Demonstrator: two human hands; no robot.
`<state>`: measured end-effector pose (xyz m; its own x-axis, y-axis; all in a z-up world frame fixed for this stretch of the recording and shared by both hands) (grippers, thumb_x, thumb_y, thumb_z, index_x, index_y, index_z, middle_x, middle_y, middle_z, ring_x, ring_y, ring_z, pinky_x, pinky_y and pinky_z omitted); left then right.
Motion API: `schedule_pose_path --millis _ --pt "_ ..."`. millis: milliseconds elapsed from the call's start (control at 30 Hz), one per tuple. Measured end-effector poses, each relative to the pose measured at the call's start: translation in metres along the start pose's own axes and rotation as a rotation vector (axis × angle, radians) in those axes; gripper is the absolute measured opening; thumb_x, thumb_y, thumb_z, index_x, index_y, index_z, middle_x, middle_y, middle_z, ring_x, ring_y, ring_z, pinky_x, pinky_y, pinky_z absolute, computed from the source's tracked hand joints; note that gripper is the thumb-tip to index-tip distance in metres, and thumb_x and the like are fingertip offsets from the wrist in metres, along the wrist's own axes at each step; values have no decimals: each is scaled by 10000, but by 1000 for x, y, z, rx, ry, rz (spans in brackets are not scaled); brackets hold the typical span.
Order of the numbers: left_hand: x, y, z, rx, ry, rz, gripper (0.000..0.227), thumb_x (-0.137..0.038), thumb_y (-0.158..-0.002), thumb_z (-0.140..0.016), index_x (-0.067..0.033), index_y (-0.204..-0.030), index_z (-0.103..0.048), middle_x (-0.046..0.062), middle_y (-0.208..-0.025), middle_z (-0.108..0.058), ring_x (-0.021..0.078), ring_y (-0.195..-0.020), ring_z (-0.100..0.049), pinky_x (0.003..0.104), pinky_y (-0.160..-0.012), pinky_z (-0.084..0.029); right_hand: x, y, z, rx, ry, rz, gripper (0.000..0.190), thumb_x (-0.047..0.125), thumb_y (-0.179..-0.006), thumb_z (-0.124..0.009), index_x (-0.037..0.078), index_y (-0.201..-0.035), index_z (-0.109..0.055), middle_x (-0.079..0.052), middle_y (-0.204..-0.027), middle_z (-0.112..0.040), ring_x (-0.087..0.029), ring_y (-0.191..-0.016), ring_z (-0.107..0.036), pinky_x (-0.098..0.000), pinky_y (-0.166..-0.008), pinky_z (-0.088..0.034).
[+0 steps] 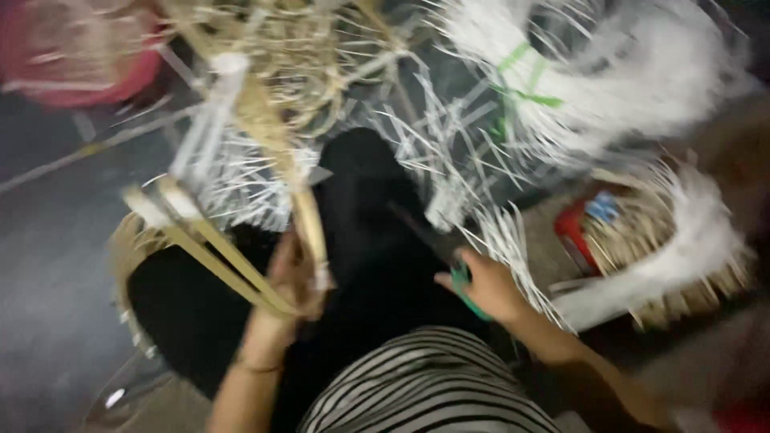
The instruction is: The person is assembling and taping curved bamboo strips to create a frame structure.
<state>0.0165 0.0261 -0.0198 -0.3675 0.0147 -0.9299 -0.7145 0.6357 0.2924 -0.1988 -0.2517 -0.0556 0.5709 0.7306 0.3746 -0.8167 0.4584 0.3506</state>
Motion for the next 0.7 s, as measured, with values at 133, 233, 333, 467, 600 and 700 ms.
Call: schedule_pose_path --millis 133,233,333,467,600,700 --pt "-12 7 66 -203 -142 253 437 -95 -897 -689 -23 -1306 -553 70 -784 -661 151 -472 -532 287 -383 -374 -111 27 -89 -157 39 -46 607 428 -823 -773 24 -1243 -602 -230 -1099 -695 -402 -978 -675 -475 -829 -546" --pt "-22 20 102 -320 -254 332 419 -368 -1064 -476 -22 -1153 -696 123 -810 -718 156 -527 -548 298 -471 -435 -199 49 -182 -213 358 52 481 287 -827 -670 57 -1238 -571 -212 -1071 -687 -397 -986 -674 -470 -843 -542" --pt "-44 24 101 -365 -607 320 430 -427 -1033 -582 -26 -1106 -719 146 -808 -722 196 -608 -636 342 -547 -499 -225 41 -198 -35 326 9 390 217 -877 -610 89 -1246 -605 -203 -1038 -718 -398 -933 -702 -508 -800 -544" --pt "-56 33 97 -398 -1381 247 421 -415 -883 -797 -96 -1153 -752 147 -877 -731 265 -761 -704 388 -675 -550 -182 -29 -92 -106 -105 -302 242 296 -952 -617 97 -1045 -717 -192 -938 -741 -375 -851 -718 -507 -775 -551" --pt "-79 42 83 -395 -1852 25 452 -371 -779 -851 -164 -1170 -761 122 -1046 -708 302 -983 -708 404 -817 -566 -239 -103 -79 -724 -42 -49 268 261 -931 -674 50 -1085 -732 -230 -1009 -723 -408 -904 -692 -474 -813 -554" --pt "-93 38 73 -318 -1653 -207 429 -240 -799 -767 -151 -1215 -712 124 -1129 -691 344 -1118 -675 425 -934 -547 -254 -134 -74 -250 -148 -287 246 250 -901 -712 82 -1071 -768 -229 -951 -722 -416 -888 -692 -474 -791 -547"
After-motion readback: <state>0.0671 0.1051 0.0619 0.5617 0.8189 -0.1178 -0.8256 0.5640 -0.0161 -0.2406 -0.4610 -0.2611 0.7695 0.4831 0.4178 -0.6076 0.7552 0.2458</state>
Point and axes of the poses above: each hand's wrist, its own y-axis away from the middle knuckle, its own z-axis out of the back of the hand, x = y × z, the point moved 1 cm from there along -y, towards the middle knuckle
